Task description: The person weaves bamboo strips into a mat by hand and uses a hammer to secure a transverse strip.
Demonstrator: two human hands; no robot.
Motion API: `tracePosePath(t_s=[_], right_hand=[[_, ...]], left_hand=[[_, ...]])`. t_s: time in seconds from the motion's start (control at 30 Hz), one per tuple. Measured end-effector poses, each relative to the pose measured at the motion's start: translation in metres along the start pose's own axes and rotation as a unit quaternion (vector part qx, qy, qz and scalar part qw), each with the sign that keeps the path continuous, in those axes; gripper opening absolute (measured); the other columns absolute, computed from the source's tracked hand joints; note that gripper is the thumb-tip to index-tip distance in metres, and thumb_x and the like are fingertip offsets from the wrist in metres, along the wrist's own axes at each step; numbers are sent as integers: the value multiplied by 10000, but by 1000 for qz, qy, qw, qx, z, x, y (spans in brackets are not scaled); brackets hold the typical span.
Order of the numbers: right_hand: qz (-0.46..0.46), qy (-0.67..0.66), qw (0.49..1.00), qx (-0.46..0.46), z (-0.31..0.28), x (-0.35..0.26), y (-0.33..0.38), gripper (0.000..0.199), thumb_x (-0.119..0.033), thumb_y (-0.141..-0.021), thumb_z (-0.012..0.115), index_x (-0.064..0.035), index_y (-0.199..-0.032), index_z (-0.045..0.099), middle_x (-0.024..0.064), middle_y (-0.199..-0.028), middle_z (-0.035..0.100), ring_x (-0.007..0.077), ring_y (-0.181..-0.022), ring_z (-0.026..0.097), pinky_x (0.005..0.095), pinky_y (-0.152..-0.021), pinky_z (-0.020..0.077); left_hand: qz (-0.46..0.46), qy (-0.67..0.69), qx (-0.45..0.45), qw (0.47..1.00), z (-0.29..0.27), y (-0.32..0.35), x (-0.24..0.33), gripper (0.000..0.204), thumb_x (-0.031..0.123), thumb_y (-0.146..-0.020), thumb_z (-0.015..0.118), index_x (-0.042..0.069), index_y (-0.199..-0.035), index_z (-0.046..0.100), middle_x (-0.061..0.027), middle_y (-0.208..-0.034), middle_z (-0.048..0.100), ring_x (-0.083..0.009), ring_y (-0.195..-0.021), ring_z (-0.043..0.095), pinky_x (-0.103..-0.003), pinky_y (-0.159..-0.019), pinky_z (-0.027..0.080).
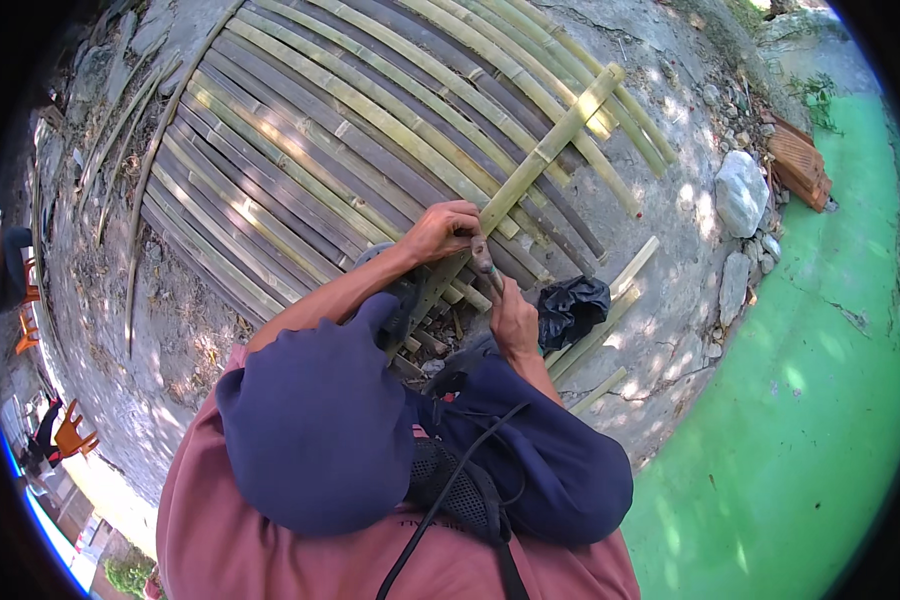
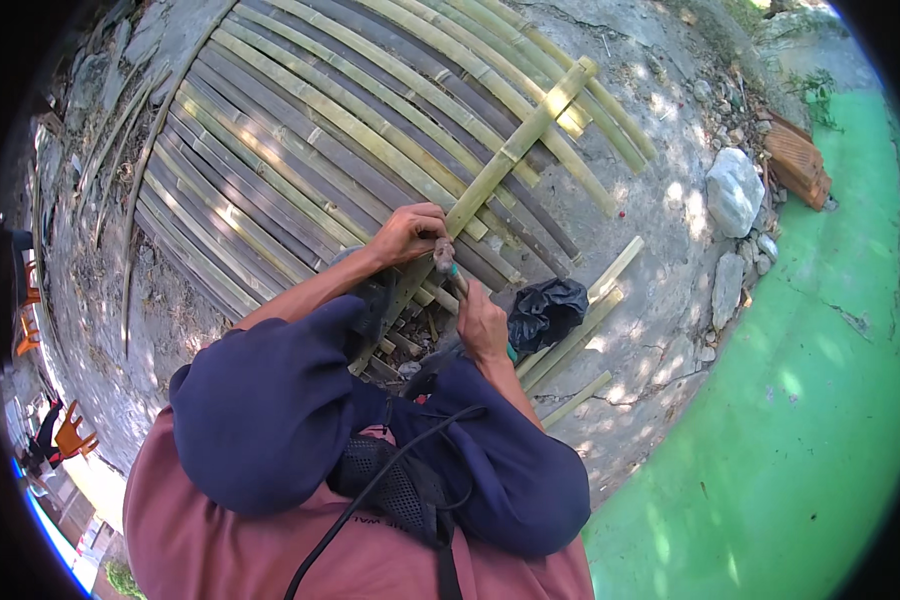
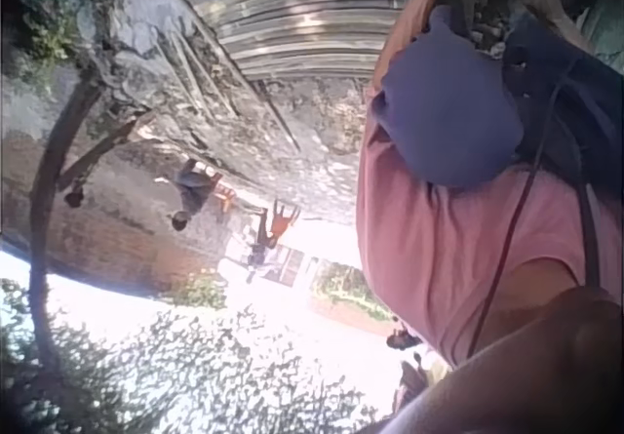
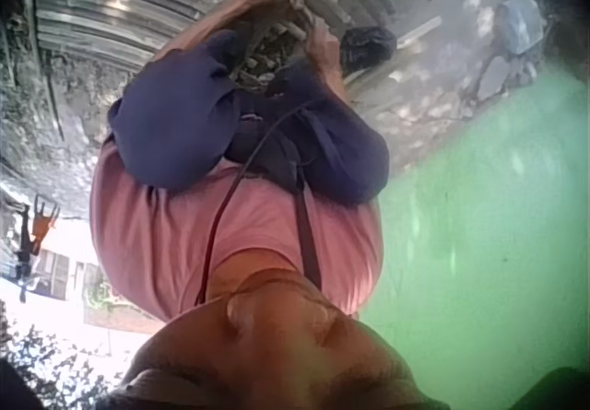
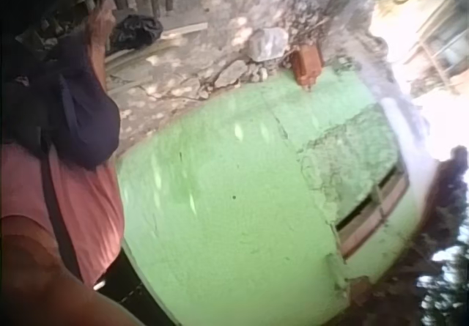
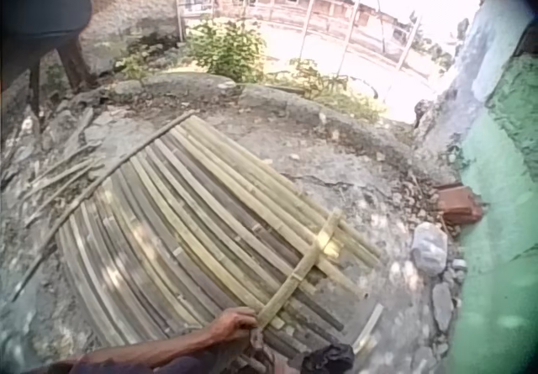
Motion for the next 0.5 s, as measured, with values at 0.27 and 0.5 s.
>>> tracePosePath(t_s=[0.27,0.5], right_hand=[[21,-33,999,-22,0,13,3,326,-42,-1008,654,-46,-1321,566,290,-995,724,509,-833,725,589,-698,559],[-11,-59,997,58,-36,14,12,223,-134,-1086,663,-36,-1282,622,245,-879,731,457,-746,742,515,-627,568]], left_hand=[[-8,23,-17,1000,3,0,2,134,20,-816,881,47,-904,784,-59,-915,699,-254,-892,715,-384,-757,573],[-80,11,-77,994,3,1,-2,516,170,-801,945,157,-1286,770,-74,-1184,685,-266,-1097,681,-421,-907,563]])
Point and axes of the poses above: each hand's wrist, its own y-axis away from the middle knuckle, its own z-axis out of the palm, x = y × z, the point moved 10 cm from there along -y, towards the middle knuckle
